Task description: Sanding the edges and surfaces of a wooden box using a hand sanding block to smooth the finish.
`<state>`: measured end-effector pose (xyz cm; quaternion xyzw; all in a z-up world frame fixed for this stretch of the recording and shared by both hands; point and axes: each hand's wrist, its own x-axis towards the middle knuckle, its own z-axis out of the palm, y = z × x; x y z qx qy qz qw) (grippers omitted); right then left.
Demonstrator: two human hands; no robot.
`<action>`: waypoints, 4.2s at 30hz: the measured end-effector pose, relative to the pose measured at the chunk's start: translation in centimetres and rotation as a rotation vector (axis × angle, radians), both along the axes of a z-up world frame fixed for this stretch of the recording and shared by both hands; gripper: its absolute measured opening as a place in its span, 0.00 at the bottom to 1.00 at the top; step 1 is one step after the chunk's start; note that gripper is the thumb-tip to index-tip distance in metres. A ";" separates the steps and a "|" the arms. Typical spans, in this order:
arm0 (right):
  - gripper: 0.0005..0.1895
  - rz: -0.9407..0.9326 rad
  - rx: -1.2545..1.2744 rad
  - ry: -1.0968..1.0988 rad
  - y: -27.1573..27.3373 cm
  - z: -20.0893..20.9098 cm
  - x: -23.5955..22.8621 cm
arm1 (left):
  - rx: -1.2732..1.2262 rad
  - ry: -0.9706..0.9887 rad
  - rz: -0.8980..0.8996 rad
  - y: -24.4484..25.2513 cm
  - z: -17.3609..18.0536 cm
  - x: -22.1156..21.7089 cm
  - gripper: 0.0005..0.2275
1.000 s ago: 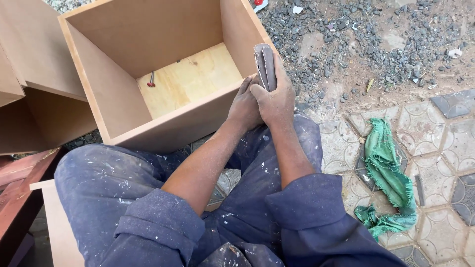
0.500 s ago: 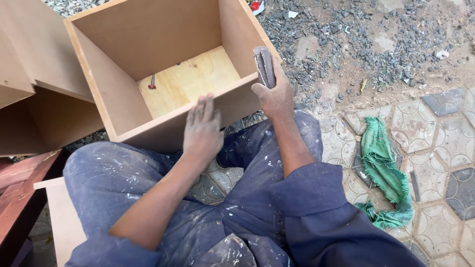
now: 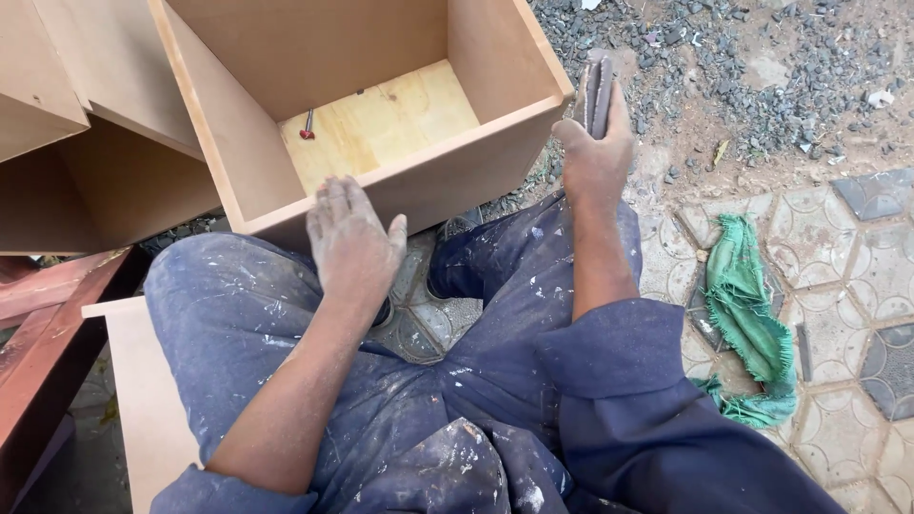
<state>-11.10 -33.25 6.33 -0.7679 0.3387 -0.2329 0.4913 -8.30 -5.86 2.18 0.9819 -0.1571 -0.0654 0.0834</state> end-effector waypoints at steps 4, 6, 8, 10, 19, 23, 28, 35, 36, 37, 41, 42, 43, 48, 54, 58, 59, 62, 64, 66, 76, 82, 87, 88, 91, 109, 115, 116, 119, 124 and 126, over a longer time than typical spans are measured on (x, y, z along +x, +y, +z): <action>0.46 0.063 0.014 0.052 -1.6 0.8 -0.4 | 0.098 0.063 -0.128 -2.4 -3.0 0.3 0.38; 0.44 -0.045 0.050 0.206 -2.5 0.5 -0.5 | 0.014 0.030 -0.216 -3.8 -3.4 0.3 0.37; 0.42 -0.057 0.057 0.213 -3.1 -0.2 -0.3 | 0.007 0.052 -0.249 -5.9 -3.2 0.9 0.36; 0.40 -0.073 0.057 0.213 -3.7 -1.4 -0.1 | -0.007 0.066 -0.285 -8.2 -1.9 1.5 0.35; 0.44 -0.030 0.086 0.276 -4.2 -4.2 0.5 | -0.040 0.127 -0.473 -18.4 -2.9 4.6 0.29; 0.43 -0.048 0.136 0.244 -3.7 -4.2 1.2 | -0.231 0.069 -0.427 -21.6 -6.4 6.3 0.24; 0.43 -0.015 0.175 0.235 -2.6 -2.8 1.5 | -0.415 0.224 -0.277 -22.8 -8.4 9.2 0.18; 0.42 0.004 0.150 0.210 -3.3 -4.2 1.5 | -0.515 0.447 -0.183 -21.7 -6.1 10.2 0.14; 0.41 -0.002 0.155 0.212 -3.3 -4.3 1.5 | -0.558 0.486 -0.194 -21.3 -5.6 10.1 0.12; 0.41 -0.002 0.156 0.212 -3.2 -4.0 1.4 | -0.557 0.486 -0.193 -21.1 -5.9 10.3 0.12; 0.40 -0.047 0.178 0.156 -3.4 -3.5 1.1 | -0.656 0.468 -0.306 -19.3 -5.7 11.1 0.12; 0.39 -0.065 0.168 0.144 -3.6 -3.6 1.0 | -0.704 0.426 -0.364 -18.6 -5.4 11.2 0.11; 0.39 -0.066 0.165 0.141 -3.7 -3.6 1.0 | -0.706 0.424 -0.366 -17.5 -4.7 11.1 0.11; 0.39 -0.050 0.153 0.112 -4.1 -4.3 0.9 | -0.640 0.448 -0.308 -11.8 -2.7 10.4 0.11; 0.41 0.148 0.217 0.040 -3.1 -2.2 1.0 | -0.602 0.429 -0.275 -4.7 -2.4 10.2 0.13; 0.41 0.230 0.130 0.162 -3.1 -2.8 1.1 | -0.589 0.455 -0.231 -0.7 -2.5 10.1 0.14; 0.42 0.215 0.105 0.191 -3.2 -3.2 1.2 | -0.575 0.476 -0.176 0.3 -3.0 10.3 0.14; 0.45 0.202 0.019 0.281 -3.1 -3.6 1.8 | -0.546 0.509 -0.078 2.8 -4.1 10.9 0.13; 0.47 0.211 -0.037 0.347 -3.1 -4.4 1.8 | -0.527 0.525 -0.025 4.0 -4.7 10.9 0.13; 0.49 0.244 -0.201 0.579 -3.1 -5.6 1.5 | -0.351 0.489 -0.016 5.1 -4.9 11.1 0.13; 0.48 0.478 -0.566 0.544 3.5 -5.8 2.0 | -0.035 0.260 -0.069 5.1 -3.4 8.8 0.21; 0.47 0.224 -0.690 0.744 3.0 -6.6 2.5 | -0.432 0.036 -0.153 1.3 -2.6 6.1 0.14; 0.48 0.623 -0.850 0.615 6.3 -5.0 1.8 | -0.375 -0.170 -0.352 -2.8 -5.5 5.2 0.19; 0.48 0.623 -0.849 0.616 4.5 -5.5 2.0 | -0.375 -0.169 -0.353 -2.8 -5.1 4.8 0.19; 0.41 0.440 -0.858 0.580 0.1 -6.4 2.6 | -0.099 -0.004 -0.381 -3.1 -4.7 3.9 0.30; 0.44 0.376 -0.725 0.906 2.3 -4.6 2.2 | 0.048 0.373 -0.325 -2.6 -0.3 2.9 0.37; 0.45 0.657 -0.672 0.814 3.2 -2.6 1.8 | 0.042 0.332 -0.330 -2.2 -0.3 3.0 0.36; 0.44 0.525 -0.643 0.838 1.0 -3.5 2.1 | 0.043 0.333 -0.331 -2.1 -0.3 3.0 0.36; 0.43 0.385 -0.636 0.886 0.6 -3.2 1.9 | 0.043 0.344 -0.326 -2.2 0.0 2.6 0.38; 0.49 0.664 -0.499 0.828 3.8 -1.2 1.6 | 0.018 0.361 -0.368 -2.6 0.4 2.8 0.37; 0.42 0.551 -0.513 0.832 1.1 -1.6 2.0 | -0.048 0.327 -0.453 -2.4 0.7 2.8 0.30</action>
